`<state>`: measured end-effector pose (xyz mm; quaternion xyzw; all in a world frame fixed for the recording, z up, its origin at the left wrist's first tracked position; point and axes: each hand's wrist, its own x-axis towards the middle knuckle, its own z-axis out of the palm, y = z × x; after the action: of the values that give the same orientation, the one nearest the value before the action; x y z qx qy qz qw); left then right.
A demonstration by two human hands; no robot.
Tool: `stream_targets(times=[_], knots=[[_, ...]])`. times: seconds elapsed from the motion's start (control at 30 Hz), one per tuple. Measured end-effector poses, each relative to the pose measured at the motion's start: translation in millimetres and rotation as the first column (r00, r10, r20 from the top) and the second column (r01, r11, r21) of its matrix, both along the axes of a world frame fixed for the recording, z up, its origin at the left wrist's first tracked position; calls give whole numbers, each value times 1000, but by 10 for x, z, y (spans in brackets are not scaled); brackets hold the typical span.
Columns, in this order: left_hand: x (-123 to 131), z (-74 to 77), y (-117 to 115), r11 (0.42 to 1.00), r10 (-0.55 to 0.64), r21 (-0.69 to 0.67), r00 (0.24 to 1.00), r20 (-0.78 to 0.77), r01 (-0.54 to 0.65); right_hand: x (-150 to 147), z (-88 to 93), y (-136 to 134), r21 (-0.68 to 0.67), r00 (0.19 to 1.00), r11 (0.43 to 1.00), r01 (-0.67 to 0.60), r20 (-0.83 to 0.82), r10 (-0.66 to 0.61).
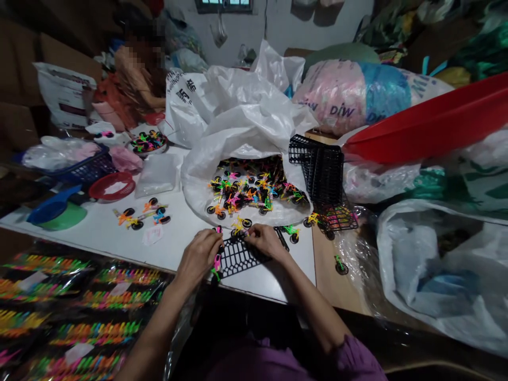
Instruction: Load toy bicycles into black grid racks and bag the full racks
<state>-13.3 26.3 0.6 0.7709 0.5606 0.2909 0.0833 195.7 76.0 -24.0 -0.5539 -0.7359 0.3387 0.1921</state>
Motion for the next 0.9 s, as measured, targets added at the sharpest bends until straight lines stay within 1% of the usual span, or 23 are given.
stream_targets(times=[0.07,0.1,0.13,0.2,0.23,0.27,0.3,0.4,0.47,0.53,0.57,0.6,0.63,0.7,0.73,0.77,0.8,0.83,0.9], knots=[[22,138,58,997,60,-59,992,113,-54,-13,90,-114,9,991,999,-40,-125,40],[45,209,78,991,87,-118,981,173,-67,-24,151,-167,34,984,997,-70,-164,74],[76,275,92,977,97,-207,967,234,-48,-33,217,-217,58,976,993,-105,-186,114],[153,381,104,918,77,-389,927,368,79,-42,350,-309,75,961,983,-169,-209,182],[194,419,101,883,63,-444,899,433,152,-39,410,-350,67,956,980,-186,-219,196],[232,448,92,857,54,-471,871,488,210,-32,461,-388,49,950,980,-195,-237,201],[265,469,77,845,49,-474,848,528,247,-22,504,-423,21,944,979,-201,-262,200],[327,505,12,843,41,-456,810,584,286,3,577,-513,-68,916,969,-239,-348,202],[339,519,-31,833,48,-465,798,600,299,-6,569,-557,-93,901,958,-270,-374,218],[320,528,-70,830,48,-472,804,593,299,-42,500,-589,-89,906,957,-275,-358,227],[293,531,-92,838,42,-466,817,575,285,-68,439,-603,-80,920,963,-257,-326,218],[253,530,-121,859,32,-445,840,541,254,-99,362,-618,-63,942,974,-217,-274,192],[201,523,-158,894,32,-404,873,487,192,-131,270,-635,-43,967,987,-156,-210,144],[81,486,-269,963,96,-269,942,323,-6,-203,66,-682,-20,995,1000,-4,-99,2],[26,451,-342,977,135,-194,963,232,-90,-242,-35,-712,-20,995,998,63,-78,-65],[-16,405,-423,982,152,-134,977,151,-132,-284,-127,-745,-28,990,994,110,-91,-112],[-39,348,-508,987,138,-95,987,83,-130,-330,-205,-778,-36,982,991,131,-132,-135],[-41,283,-590,993,96,-67,995,30,-94,-379,-266,-808,-32,972,990,139,-187,-142],[10,144,-723,1000,-3,-12,999,-49,2,-478,-341,-853,11,955,992,127,-272,-119]])
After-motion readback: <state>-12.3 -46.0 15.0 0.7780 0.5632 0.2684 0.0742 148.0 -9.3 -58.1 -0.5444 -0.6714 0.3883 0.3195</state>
